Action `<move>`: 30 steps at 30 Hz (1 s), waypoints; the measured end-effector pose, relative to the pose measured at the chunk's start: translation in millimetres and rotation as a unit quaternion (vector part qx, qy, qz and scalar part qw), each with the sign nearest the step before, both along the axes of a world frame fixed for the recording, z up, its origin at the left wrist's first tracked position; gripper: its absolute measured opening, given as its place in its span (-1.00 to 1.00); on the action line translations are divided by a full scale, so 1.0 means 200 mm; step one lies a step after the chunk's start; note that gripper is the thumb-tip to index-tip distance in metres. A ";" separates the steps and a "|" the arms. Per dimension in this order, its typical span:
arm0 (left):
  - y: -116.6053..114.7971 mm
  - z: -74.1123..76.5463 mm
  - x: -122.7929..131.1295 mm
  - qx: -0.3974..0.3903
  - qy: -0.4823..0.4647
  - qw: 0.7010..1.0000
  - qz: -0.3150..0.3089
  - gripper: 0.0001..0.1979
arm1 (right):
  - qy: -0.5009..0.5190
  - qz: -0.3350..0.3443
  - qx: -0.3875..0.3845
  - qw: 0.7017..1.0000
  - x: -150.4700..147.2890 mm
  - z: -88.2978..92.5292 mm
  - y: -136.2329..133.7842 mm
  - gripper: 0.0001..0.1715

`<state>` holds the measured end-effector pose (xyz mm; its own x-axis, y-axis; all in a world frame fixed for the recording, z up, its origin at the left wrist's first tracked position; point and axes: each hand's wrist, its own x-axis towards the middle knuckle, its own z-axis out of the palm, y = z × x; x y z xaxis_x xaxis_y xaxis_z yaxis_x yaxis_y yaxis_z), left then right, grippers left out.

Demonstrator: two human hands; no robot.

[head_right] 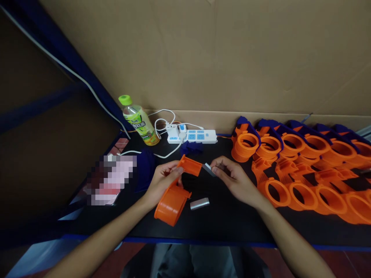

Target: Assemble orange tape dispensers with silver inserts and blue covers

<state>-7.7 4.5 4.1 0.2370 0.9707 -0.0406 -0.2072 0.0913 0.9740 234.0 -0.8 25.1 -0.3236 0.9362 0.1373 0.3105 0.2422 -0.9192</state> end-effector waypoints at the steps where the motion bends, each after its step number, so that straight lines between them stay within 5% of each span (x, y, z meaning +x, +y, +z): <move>1: 0.00 0.00 0.00 0.001 0.000 1.000 -0.002 -0.64 | -0.003 0.004 -0.005 1.000 0.00 0.00 0.00 -0.71; 11: 0.01 -0.01 0.00 0.037 0.024 0.999 -0.005 -0.69 | -0.030 0.034 -0.044 0.998 0.01 0.00 -0.01 -0.74; 20: -0.04 -0.02 0.00 0.090 0.138 0.984 -0.070 -0.71 | -0.039 0.046 -0.048 0.997 -0.01 -0.02 -0.02 -0.75; 30: -0.05 -0.01 0.02 0.064 0.103 0.988 -0.092 -0.65 | 0.009 0.027 -0.027 0.999 -0.06 -0.04 -0.02 -0.71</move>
<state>-2.9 -6.5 2.8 0.4103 0.9119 0.0135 0.0056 -0.0173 0.9998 221.7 -4.1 17.4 -0.3712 0.9239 0.0932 0.2810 0.2074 -0.9370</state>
